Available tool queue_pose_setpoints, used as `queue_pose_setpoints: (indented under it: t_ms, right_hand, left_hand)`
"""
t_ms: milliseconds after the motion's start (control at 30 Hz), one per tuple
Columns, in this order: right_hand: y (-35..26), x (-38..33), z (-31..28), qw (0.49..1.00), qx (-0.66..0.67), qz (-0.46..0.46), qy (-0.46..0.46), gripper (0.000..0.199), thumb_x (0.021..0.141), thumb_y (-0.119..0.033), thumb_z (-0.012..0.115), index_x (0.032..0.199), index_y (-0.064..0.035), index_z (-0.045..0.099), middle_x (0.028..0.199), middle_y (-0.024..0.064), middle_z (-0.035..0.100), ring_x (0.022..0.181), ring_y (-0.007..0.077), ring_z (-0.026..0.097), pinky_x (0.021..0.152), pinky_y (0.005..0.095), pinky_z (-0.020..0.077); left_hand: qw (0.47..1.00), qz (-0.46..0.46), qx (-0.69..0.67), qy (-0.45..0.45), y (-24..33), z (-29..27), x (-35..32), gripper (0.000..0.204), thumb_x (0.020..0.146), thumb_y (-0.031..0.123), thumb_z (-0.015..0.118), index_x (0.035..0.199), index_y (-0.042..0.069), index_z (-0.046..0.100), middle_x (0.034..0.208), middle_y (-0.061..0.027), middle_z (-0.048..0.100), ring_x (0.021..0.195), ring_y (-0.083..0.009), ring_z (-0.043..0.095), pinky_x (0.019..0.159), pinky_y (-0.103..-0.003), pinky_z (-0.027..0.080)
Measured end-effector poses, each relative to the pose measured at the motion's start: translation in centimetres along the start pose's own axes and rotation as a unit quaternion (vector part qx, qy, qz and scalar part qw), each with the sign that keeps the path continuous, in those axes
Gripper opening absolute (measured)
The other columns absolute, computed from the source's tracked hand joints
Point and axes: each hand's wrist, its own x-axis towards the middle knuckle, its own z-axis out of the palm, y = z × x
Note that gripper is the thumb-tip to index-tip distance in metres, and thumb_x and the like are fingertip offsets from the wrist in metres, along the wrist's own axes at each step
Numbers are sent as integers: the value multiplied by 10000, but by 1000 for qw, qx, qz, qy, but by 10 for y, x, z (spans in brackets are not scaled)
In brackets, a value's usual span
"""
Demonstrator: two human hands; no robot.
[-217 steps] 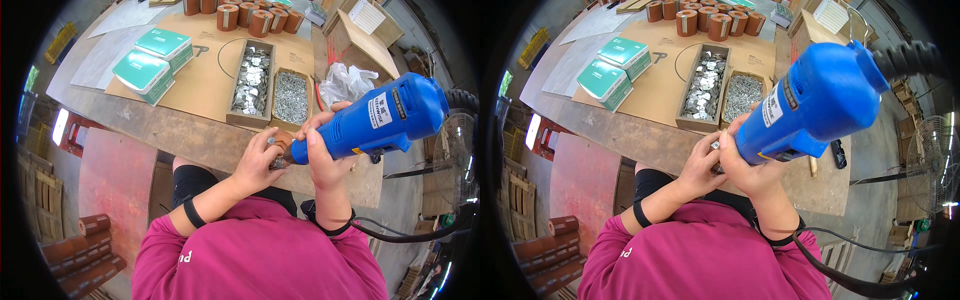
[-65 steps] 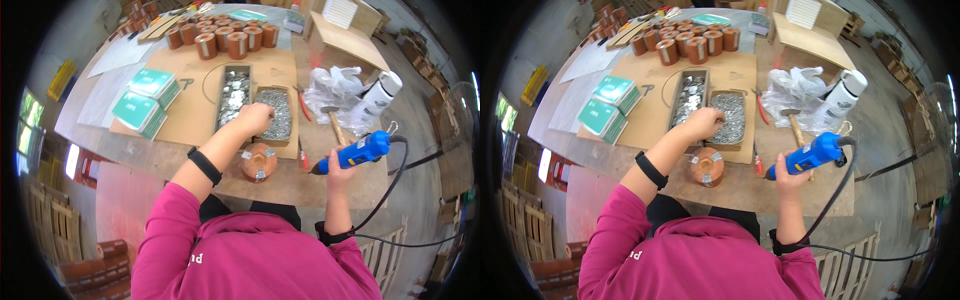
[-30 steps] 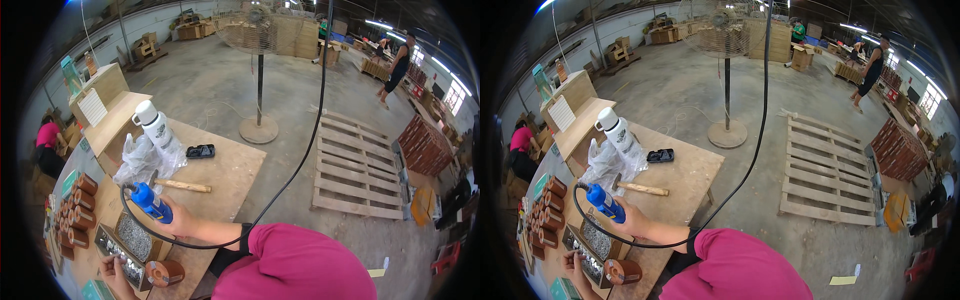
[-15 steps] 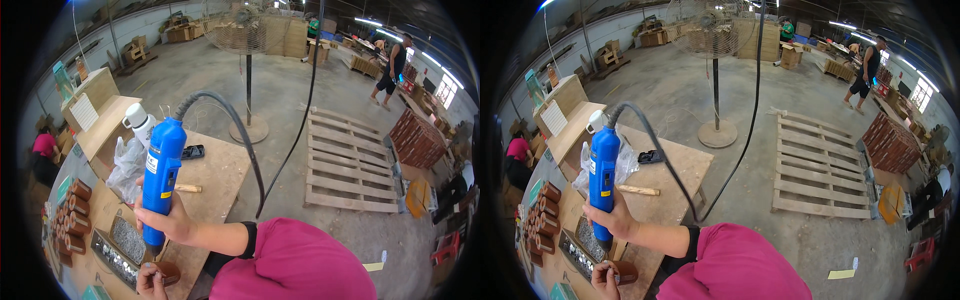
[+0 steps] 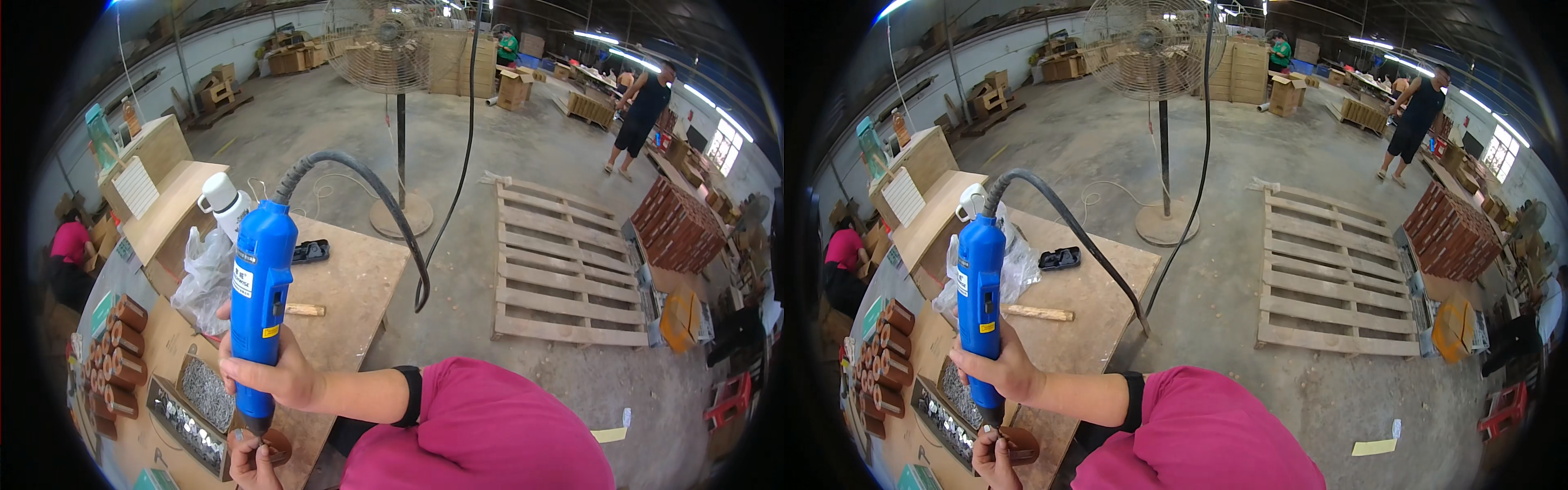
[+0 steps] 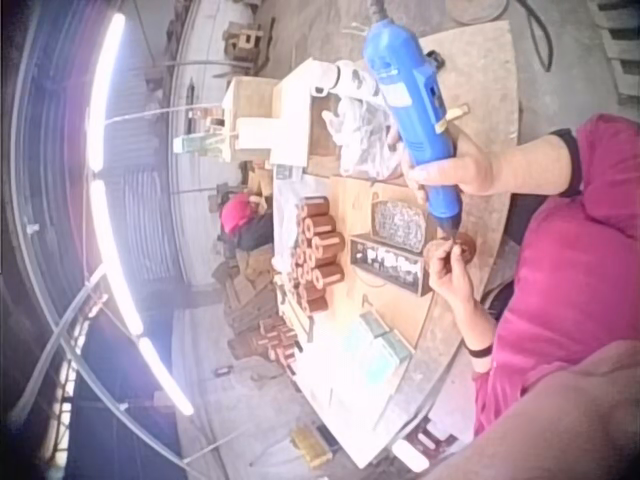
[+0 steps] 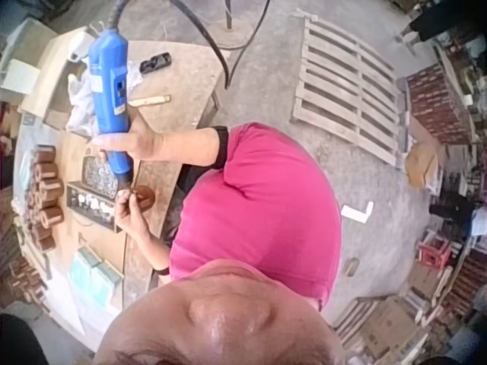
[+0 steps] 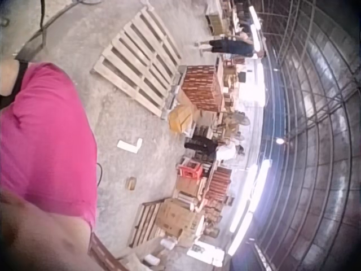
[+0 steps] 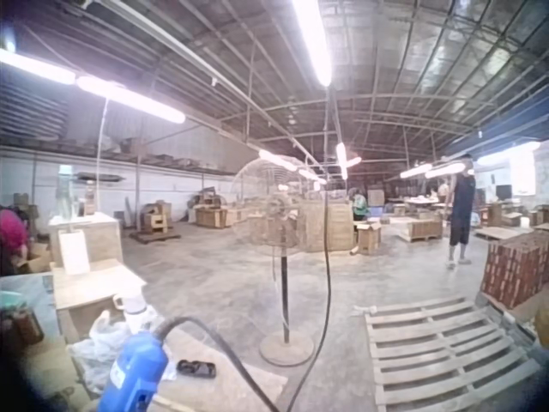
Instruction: Attaching metal brackets or hinges to wooden cylindrical components using an electric screwdriver.
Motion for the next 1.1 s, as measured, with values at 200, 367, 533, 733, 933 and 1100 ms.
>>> queue_pose_setpoints:
  t_ms: [200,367,533,733,933,1100]
  right_hand:
    - [1,0,-1,1000,-8,7,-25,522,761,-51,555,1193,-24,264,761,57,508,639,135,535,591,274,456]
    - [3,-2,6,1000,3,-9,-29,497,746,-51,588,1173,-28,334,711,17,492,597,97,504,542,248,443]
    - [3,-3,7,994,-15,66,-85,594,717,-44,596,1210,-29,266,775,44,500,665,118,527,624,268,446]
    - [2,-3,11,991,-55,61,-107,615,710,-34,600,1221,-6,258,776,30,500,705,104,508,684,265,428]
    - [22,-3,26,984,-75,69,-146,609,709,-17,610,1221,-2,280,777,30,509,713,98,502,664,251,420]
    - [24,-4,42,980,-91,82,-154,404,711,-20,621,1056,-17,411,758,24,513,695,91,504,626,243,424]
  left_hand:
    - [1000,-28,-4,10,5,4,-2,132,775,-71,559,895,-22,585,882,-62,576,783,-131,550,703,-242,474]
    - [1000,-21,-19,-5,-6,1,-4,125,788,-53,554,906,-18,578,872,-64,575,749,-125,556,658,-234,491]
    - [999,-36,-10,5,-10,0,-7,111,802,-33,550,910,-13,568,852,-64,569,714,-118,560,613,-227,504]
    - [999,-49,-14,-12,4,5,-6,102,805,-32,544,902,-9,564,855,-58,557,738,-121,550,641,-230,487]
    - [981,73,178,30,9,-1,-11,99,797,-25,552,896,-22,557,857,-71,546,773,-131,535,678,-245,445]
    - [988,35,141,57,9,-4,-21,79,786,-19,566,865,-20,561,838,-76,546,738,-155,552,671,-254,448]
